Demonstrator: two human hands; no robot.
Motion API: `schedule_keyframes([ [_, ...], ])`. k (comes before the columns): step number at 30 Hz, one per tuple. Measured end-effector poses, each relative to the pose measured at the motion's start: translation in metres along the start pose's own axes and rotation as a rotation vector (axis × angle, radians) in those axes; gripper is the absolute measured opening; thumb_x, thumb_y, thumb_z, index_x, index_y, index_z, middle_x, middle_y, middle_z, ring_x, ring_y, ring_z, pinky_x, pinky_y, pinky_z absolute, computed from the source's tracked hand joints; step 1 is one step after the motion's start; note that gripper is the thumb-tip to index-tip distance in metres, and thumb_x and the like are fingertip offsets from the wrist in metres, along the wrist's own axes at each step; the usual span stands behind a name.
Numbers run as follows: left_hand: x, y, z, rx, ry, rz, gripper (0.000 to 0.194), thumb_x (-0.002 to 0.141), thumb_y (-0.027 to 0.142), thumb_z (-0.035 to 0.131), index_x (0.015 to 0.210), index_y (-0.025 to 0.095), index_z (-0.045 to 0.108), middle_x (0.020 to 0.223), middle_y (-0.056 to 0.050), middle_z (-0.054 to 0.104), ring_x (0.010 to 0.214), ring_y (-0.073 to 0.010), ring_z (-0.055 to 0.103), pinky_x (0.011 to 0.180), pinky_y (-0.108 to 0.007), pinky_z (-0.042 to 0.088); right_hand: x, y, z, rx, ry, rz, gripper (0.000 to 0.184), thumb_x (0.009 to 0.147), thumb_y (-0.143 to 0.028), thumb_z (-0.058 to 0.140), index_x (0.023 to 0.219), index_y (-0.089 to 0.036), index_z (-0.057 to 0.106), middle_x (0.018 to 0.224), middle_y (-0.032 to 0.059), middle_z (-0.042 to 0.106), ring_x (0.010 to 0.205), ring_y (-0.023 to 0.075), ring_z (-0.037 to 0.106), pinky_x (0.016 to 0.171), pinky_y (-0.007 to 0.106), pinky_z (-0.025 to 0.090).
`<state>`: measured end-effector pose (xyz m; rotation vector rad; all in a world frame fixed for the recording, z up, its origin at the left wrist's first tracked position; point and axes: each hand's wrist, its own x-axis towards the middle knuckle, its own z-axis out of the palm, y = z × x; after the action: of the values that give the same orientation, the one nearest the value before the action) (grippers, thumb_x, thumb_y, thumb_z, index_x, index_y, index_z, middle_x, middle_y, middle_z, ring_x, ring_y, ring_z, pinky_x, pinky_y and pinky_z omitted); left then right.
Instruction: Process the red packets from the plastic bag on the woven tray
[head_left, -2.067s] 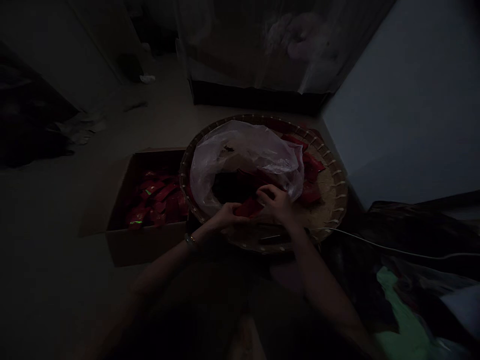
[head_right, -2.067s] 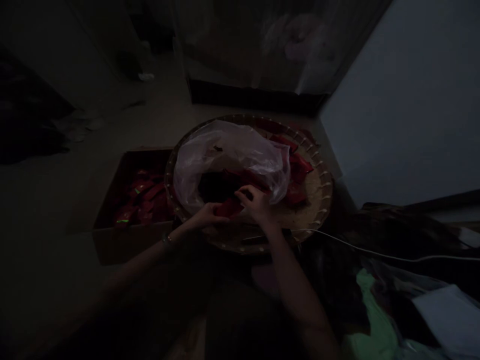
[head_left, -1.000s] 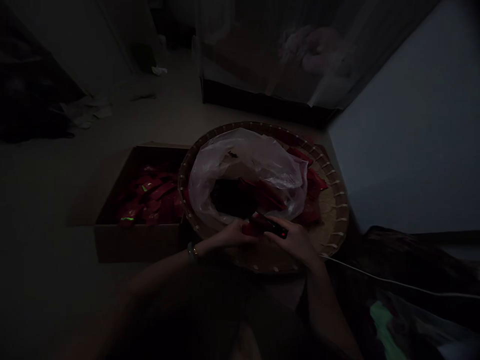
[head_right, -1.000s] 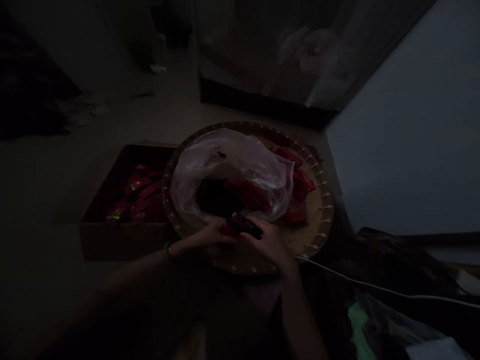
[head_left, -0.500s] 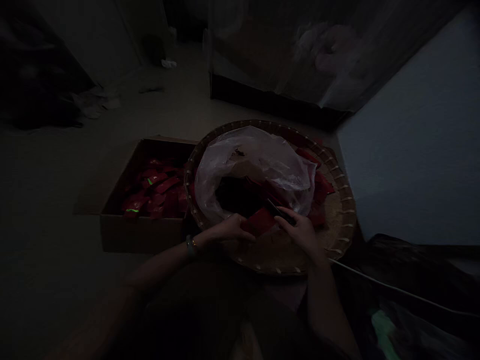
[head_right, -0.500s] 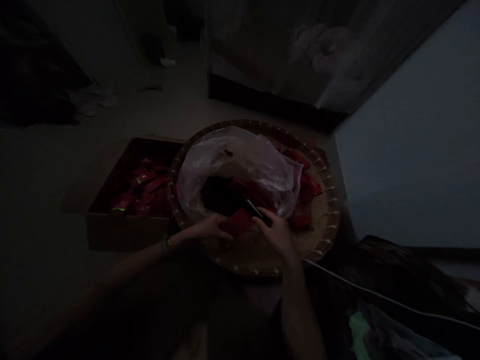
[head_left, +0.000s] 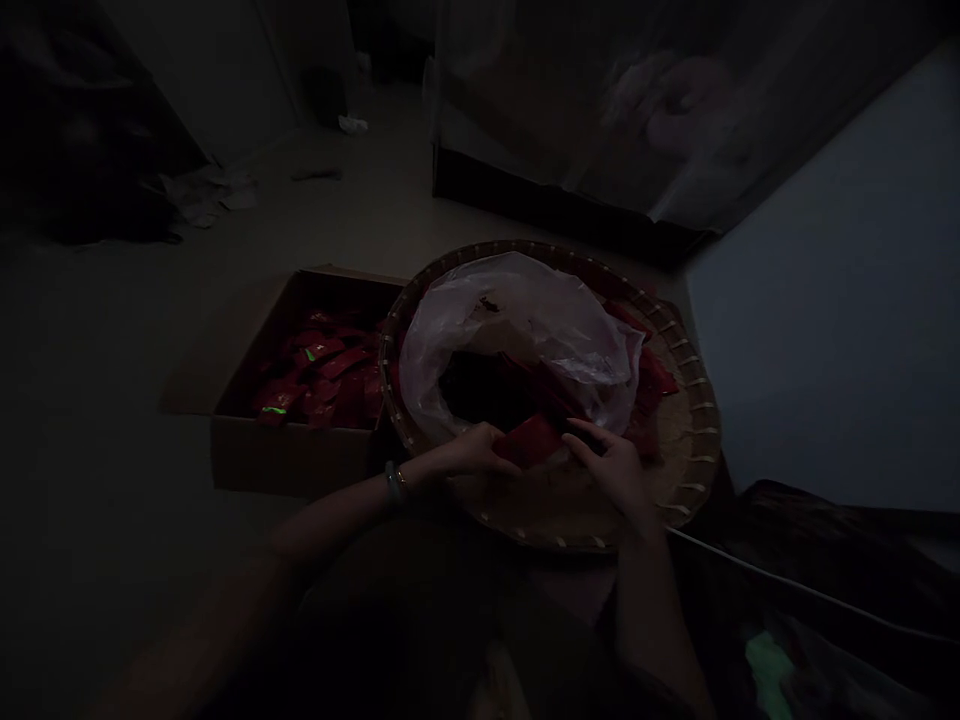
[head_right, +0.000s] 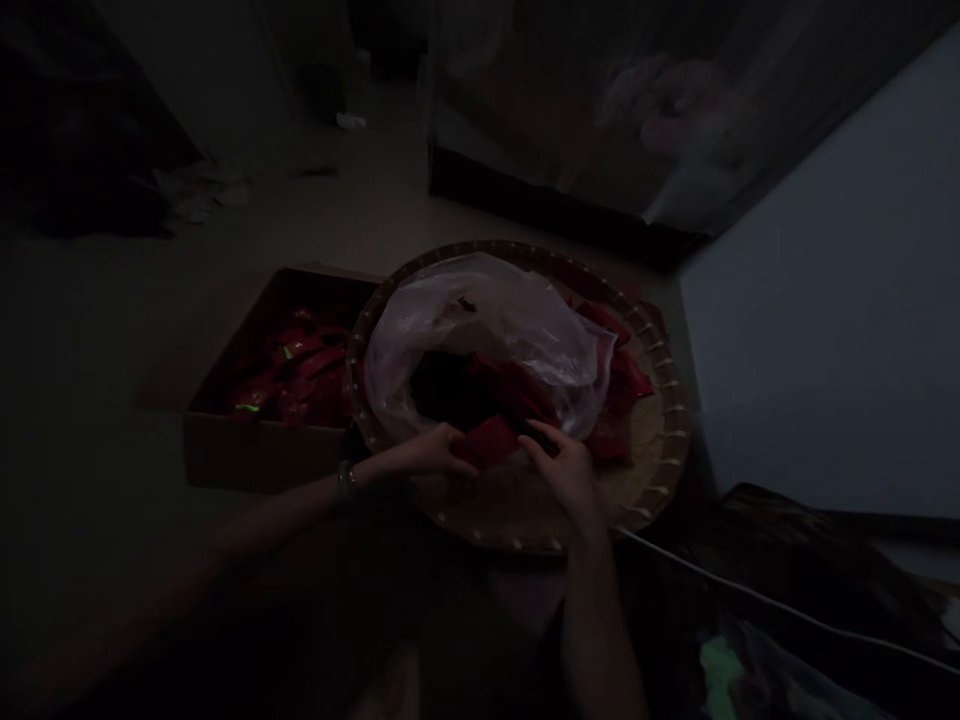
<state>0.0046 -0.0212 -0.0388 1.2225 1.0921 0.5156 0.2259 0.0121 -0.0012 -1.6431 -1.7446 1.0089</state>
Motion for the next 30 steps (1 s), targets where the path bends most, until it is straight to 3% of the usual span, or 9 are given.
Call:
schedule_keyframes([
  [14, 0.001, -0.004, 0.001, 0.013, -0.010, 0.011, 0.035, 0.059, 0.033, 0.075, 0.086, 0.010, 0.070, 0.073, -0.004, 0.068, 0.062, -0.0140, 0.060, 0.053, -0.019, 0.043, 0.001, 0.001, 0.000, 0.008, -0.029, -0.019, 0.044, 0.066, -0.051, 0.065, 0.095, -0.019, 0.072, 0.094, 0.0089, 0.071, 0.089, 0.0262, 0.064, 0.080, 0.037, 0.050],
  [19, -0.001, -0.003, -0.008, 0.030, 0.006, 0.002, 0.035, 0.060, 0.034, 0.074, 0.084, 0.010, 0.070, 0.070, -0.002, 0.068, 0.061, -0.0134, 0.059, 0.053, -0.019, 0.042, -0.004, 0.003, -0.022, 0.022, -0.100, 0.006, 0.050, 0.064, -0.048, 0.068, 0.104, -0.017, 0.068, 0.098, 0.0081, 0.071, 0.091, 0.0268, 0.064, 0.080, 0.038, 0.050],
  [22, -0.004, -0.002, -0.020, 0.060, 0.066, -0.011, 0.035, 0.060, 0.034, 0.074, 0.084, 0.009, 0.070, 0.073, -0.002, 0.068, 0.063, -0.0133, 0.058, 0.055, -0.020, 0.042, -0.010, 0.013, -0.042, -0.048, -0.209, 0.007, 0.050, 0.064, -0.044, 0.069, 0.107, -0.019, 0.066, 0.102, 0.0076, 0.070, 0.093, 0.0273, 0.064, 0.083, 0.040, 0.050],
  [24, -0.005, -0.002, -0.027, 0.050, 0.101, -0.005, 0.037, 0.060, 0.036, 0.074, 0.085, 0.009, 0.070, 0.076, -0.003, 0.068, 0.064, -0.0140, 0.059, 0.057, -0.021, 0.043, -0.016, 0.021, -0.046, -0.128, -0.369, -0.003, 0.050, 0.063, -0.041, 0.071, 0.108, -0.020, 0.065, 0.105, 0.0073, 0.069, 0.096, 0.0274, 0.063, 0.086, 0.040, 0.049],
  [27, -0.006, -0.003, -0.032, 0.032, 0.111, 0.011, 0.041, 0.060, 0.038, 0.074, 0.088, 0.009, 0.070, 0.077, -0.003, 0.069, 0.065, -0.0144, 0.059, 0.059, -0.022, 0.044, -0.024, 0.030, -0.036, -0.206, -0.607, 0.002, 0.055, 0.062, -0.038, 0.072, 0.113, -0.018, 0.062, 0.110, 0.0075, 0.066, 0.101, 0.0269, 0.061, 0.090, 0.039, 0.047],
  [30, -0.006, -0.003, -0.032, 0.038, 0.074, 0.003, 0.039, 0.060, 0.036, 0.074, 0.088, 0.009, 0.070, 0.074, -0.002, 0.068, 0.063, -0.0136, 0.058, 0.058, -0.021, 0.044, -0.027, 0.030, -0.020, -0.223, -0.657, 0.036, 0.054, 0.063, -0.040, 0.072, 0.112, -0.018, 0.063, 0.109, 0.0082, 0.067, 0.100, 0.0267, 0.061, 0.089, 0.038, 0.047],
])
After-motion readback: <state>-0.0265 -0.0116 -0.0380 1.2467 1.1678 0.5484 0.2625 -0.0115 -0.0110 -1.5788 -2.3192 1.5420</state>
